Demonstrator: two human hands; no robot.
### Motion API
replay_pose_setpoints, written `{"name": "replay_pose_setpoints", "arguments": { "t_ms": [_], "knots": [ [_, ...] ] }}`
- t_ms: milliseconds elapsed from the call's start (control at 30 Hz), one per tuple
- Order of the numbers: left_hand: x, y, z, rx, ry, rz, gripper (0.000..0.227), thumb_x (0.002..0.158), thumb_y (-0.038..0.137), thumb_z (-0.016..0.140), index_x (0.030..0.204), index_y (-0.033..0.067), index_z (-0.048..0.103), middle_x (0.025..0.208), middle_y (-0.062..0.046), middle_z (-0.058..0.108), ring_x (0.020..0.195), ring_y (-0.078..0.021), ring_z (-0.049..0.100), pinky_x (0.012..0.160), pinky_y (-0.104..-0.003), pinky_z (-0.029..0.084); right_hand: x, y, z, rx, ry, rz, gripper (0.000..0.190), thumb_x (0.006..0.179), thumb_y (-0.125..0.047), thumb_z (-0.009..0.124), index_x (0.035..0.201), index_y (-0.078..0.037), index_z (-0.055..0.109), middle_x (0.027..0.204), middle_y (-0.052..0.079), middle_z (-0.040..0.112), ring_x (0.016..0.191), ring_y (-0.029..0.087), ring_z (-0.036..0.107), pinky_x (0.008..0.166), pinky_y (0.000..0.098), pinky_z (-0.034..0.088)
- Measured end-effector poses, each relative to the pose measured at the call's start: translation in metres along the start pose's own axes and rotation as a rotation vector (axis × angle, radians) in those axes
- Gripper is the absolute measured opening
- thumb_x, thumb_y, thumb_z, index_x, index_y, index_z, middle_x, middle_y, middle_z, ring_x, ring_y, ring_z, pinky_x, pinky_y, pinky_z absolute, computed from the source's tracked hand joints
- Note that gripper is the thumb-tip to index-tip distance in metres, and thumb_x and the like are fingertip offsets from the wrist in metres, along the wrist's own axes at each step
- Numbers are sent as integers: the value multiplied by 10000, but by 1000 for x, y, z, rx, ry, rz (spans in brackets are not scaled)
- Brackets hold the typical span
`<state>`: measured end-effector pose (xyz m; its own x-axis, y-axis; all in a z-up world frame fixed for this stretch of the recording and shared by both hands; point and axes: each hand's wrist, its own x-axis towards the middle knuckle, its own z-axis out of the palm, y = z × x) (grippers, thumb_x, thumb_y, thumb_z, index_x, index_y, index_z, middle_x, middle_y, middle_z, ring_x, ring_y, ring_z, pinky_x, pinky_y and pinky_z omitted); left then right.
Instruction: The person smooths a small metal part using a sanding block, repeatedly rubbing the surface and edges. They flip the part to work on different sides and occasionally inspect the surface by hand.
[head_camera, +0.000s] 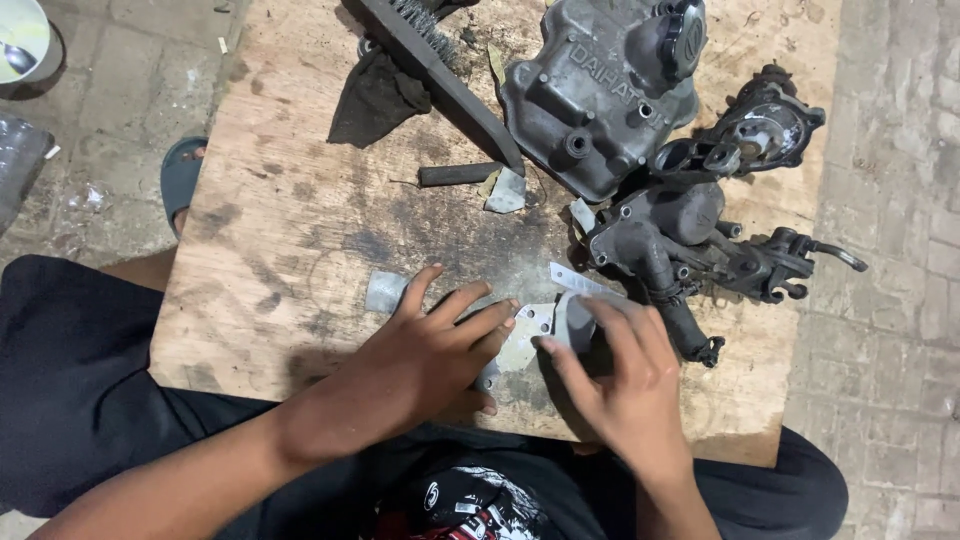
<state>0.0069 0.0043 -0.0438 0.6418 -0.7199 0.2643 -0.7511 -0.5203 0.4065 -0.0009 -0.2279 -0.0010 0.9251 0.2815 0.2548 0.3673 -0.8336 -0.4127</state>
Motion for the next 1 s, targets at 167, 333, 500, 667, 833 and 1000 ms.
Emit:
{"name": "replay_pose_setpoints", "arguments": {
  "t_ms": [167, 333, 500, 667, 833, 1000],
  "knots": [
    [0, 2, -9, -28, 3, 6, 639, 720, 406, 815, 1197, 5, 676, 1450, -194, 564, 1290, -380, 512, 1076, -693, 300, -7, 16, 8, 42, 13, -77, 407, 799, -93, 791, 1159, 46, 662, 1037, 161, 712, 839, 238, 650, 732, 338, 557],
    [3, -1, -15, -28, -31, 0, 633, 809, 453, 787, 1238, 12, 638, 1405, -187, 594, 1309, -366, 525, 1115, -714, 298, -6, 8, 0, 101, 71, -69, 433, 766, -2, 744, 1170, 90, 615, 1070, 187, 714, 855, 279, 659, 778, 354, 546],
    [11, 9, -28, -315, 161, -20, 591, 937, 338, 700, 1390, -21, 578, 1341, -145, 664, 1140, -245, 578, 1005, -416, 377, -23, 32, 5, 388, -10, -132, 559, 742, -81, 779, 1266, 7, 602, 1052, 167, 754, 831, 228, 753, 738, 300, 641],
    [11, 18, -27, -427, 137, 34, 386, 912, 234, 717, 1248, 47, 688, 1239, -88, 751, 1132, -215, 646, 1016, -403, 431, -33, 22, 7, 574, -2, -63, 562, 699, -28, 808, 1226, 14, 619, 1145, 151, 734, 920, 205, 747, 844, 292, 630],
    [9, 18, -26, -494, 186, 42, 296, 887, 187, 755, 1151, 54, 748, 1157, -83, 767, 1067, -215, 654, 965, -375, 483, -31, 16, 8, 630, 7, -48, 538, 692, -7, 804, 1200, 20, 627, 1163, 146, 725, 1016, 240, 733, 928, 330, 597],
    [12, 20, -26, -452, 222, 33, 263, 911, 87, 713, 1160, 2, 700, 954, -70, 674, 858, -181, 573, 819, -312, 457, -26, 12, 5, 691, -36, -53, 497, 700, -4, 794, 1170, 11, 632, 1031, 125, 713, 902, 216, 674, 844, 318, 556]
  ]
}}
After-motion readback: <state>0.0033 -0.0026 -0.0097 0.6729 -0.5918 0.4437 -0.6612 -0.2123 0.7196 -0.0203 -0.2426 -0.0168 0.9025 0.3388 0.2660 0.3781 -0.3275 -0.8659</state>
